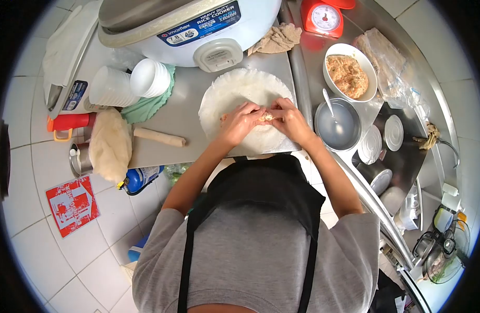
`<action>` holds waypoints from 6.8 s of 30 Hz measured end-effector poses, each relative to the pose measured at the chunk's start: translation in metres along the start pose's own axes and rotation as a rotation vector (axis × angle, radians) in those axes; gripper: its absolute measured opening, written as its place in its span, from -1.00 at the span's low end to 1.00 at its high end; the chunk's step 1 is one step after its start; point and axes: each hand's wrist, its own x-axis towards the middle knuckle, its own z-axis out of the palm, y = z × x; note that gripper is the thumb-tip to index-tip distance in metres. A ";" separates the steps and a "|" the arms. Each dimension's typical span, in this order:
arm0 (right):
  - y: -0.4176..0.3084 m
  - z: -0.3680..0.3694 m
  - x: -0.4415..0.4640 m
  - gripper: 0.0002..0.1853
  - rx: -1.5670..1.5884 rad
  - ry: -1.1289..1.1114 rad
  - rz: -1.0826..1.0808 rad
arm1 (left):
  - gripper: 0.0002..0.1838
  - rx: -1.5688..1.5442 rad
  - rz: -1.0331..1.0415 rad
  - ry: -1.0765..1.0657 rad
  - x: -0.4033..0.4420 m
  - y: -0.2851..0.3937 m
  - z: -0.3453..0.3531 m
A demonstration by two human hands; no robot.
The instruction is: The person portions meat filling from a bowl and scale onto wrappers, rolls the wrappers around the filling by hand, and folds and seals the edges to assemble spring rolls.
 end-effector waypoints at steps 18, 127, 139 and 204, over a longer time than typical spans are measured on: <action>-0.019 -0.001 -0.018 -0.81 0.195 0.343 0.399 | -0.61 -0.049 -0.035 -0.093 0.023 0.023 0.008; -0.008 -0.002 -0.029 -0.87 0.144 0.372 0.372 | -0.59 -0.037 -0.068 0.106 0.016 0.035 0.019; -0.001 -0.008 -0.028 -0.72 0.173 0.283 0.388 | -0.67 0.041 -0.200 0.174 -0.010 0.025 0.001; -0.009 -0.018 0.001 -0.55 -0.038 -0.032 -0.057 | -0.53 -0.027 -0.062 0.068 -0.033 -0.007 -0.041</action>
